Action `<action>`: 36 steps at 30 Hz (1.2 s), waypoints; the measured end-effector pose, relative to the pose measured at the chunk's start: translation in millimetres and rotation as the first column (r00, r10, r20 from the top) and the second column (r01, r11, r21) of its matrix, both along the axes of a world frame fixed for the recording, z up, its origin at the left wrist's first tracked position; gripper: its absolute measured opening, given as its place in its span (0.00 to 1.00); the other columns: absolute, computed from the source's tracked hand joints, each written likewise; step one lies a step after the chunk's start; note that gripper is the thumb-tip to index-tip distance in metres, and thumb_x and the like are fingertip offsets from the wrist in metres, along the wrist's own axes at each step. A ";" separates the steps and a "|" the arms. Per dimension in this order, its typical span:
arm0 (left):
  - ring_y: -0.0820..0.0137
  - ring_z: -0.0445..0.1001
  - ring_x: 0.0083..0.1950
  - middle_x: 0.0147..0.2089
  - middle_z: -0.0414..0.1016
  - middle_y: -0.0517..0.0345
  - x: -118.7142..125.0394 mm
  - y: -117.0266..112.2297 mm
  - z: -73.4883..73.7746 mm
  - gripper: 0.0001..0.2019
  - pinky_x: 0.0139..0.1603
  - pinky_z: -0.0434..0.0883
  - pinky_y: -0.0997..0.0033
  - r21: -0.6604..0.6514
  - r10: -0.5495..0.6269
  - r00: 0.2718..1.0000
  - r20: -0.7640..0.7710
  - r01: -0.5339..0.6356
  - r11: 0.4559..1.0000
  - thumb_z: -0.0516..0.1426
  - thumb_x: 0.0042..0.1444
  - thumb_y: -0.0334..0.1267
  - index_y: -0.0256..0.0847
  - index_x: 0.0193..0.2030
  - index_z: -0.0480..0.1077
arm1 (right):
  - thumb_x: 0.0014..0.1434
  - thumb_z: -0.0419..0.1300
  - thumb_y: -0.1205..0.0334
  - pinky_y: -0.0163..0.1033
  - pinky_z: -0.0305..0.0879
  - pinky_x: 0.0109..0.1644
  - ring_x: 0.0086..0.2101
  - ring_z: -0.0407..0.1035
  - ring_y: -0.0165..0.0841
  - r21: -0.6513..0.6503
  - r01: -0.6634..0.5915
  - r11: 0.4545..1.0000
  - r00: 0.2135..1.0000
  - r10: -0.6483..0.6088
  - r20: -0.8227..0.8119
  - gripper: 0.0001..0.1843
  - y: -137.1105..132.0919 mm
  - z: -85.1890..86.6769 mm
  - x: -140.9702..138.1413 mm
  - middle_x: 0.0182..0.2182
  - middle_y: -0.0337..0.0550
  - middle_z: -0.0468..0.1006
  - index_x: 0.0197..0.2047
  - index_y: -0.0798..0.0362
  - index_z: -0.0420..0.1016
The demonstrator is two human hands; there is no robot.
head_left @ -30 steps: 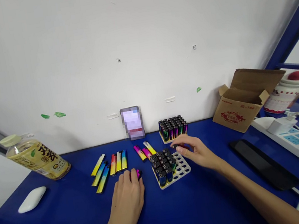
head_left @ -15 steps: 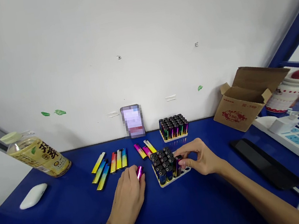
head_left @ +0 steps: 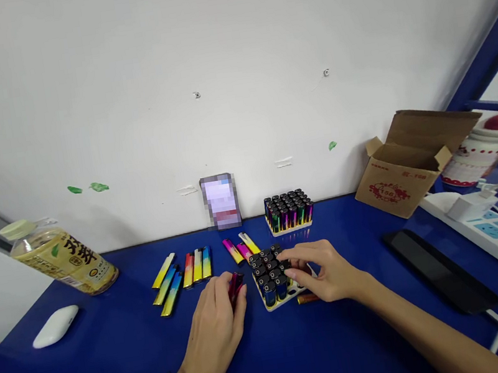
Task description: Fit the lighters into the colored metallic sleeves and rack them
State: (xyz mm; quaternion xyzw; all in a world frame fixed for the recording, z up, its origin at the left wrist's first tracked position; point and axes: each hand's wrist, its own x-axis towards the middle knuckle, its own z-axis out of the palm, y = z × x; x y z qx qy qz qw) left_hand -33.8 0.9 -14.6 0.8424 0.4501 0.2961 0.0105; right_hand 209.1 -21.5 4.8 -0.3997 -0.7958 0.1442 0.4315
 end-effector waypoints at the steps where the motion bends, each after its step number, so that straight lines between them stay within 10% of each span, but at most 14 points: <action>1: 0.64 0.74 0.37 0.36 0.71 0.53 0.1 0.1 -0.4 0.14 0.38 0.73 0.63 -0.003 -0.004 1.000 -0.005 0.004 1.000 0.45 0.65 0.45 0.38 0.47 0.63 | 0.60 0.55 0.64 0.34 0.63 0.26 0.22 0.64 0.29 0.035 0.028 0.999 1.000 -0.028 -0.008 0.12 0.7 -4.7 -2.7 0.23 0.41 0.74 0.45 0.54 0.76; 7: 0.64 0.73 0.37 0.36 0.70 0.53 -1.1 0.4 -2.7 0.13 0.38 0.72 0.63 -0.003 -0.008 1.000 -0.008 0.008 1.000 0.46 0.65 0.45 0.38 0.48 0.62 | 0.60 0.54 0.64 0.33 0.60 0.23 0.19 0.61 0.27 0.071 0.076 0.995 0.995 -0.071 -0.071 0.08 3.6 -17.9 -6.2 0.19 0.35 0.69 0.43 0.53 0.71; 13: 0.65 0.73 0.37 0.37 0.70 0.53 -1.8 0.1 -2.5 0.13 0.38 0.72 0.64 -0.007 -0.031 0.999 -0.031 0.031 1.000 0.46 0.65 0.44 0.38 0.48 0.62 | 0.64 0.51 0.62 0.31 0.53 0.21 0.19 0.60 0.26 -0.164 0.126 0.978 0.990 -0.134 -0.039 0.06 -0.4 25.5 15.6 0.20 0.34 0.68 0.35 0.51 0.65; 17: 0.65 0.73 0.37 0.37 0.70 0.53 -1.2 -1.1 -0.8 0.13 0.38 0.72 0.64 -0.007 -0.035 0.999 -0.030 0.035 0.999 0.45 0.66 0.43 0.38 0.48 0.63 | 0.65 0.49 0.60 0.34 0.50 0.22 0.18 0.55 0.26 -0.082 0.201 0.976 0.978 -0.194 0.082 0.17 -24.9 51.7 20.8 0.16 0.33 0.62 0.24 0.50 0.60; 20: 0.65 0.73 0.38 0.37 0.70 0.53 -1.1 -1.9 -0.4 0.13 0.38 0.72 0.64 -0.008 -0.039 0.999 -0.028 0.039 0.999 0.45 0.66 0.43 0.38 0.48 0.62 | 0.63 0.53 0.59 0.36 0.52 0.25 0.19 0.59 0.28 -0.165 0.064 0.984 0.917 0.008 0.399 0.20 -55.9 58.1 17.9 0.15 0.35 0.64 0.20 0.50 0.61; 25: 0.65 0.72 0.38 0.37 0.70 0.53 -1.1 -2.4 -0.3 0.12 0.38 0.72 0.64 -0.054 -0.042 0.998 -0.039 0.040 0.998 0.45 0.66 0.42 0.38 0.49 0.62 | 0.45 0.69 0.62 0.36 0.61 0.27 0.28 0.72 0.36 -0.368 0.191 0.910 0.802 0.072 0.593 0.11 -97.6 45.3 14.0 0.29 0.40 0.77 0.30 0.47 0.71; 36: 0.66 0.73 0.37 0.37 0.70 0.54 -0.3 0.4 0.3 0.13 0.38 0.72 0.65 -0.050 -0.050 0.999 -0.009 0.050 0.998 0.45 0.65 0.42 0.38 0.48 0.63 | 0.67 0.47 0.63 0.35 0.67 0.33 0.32 0.75 0.34 -0.409 0.244 0.879 0.894 -0.041 0.445 0.09 -81.2 25.3 16.0 0.36 0.41 0.78 0.44 0.47 0.67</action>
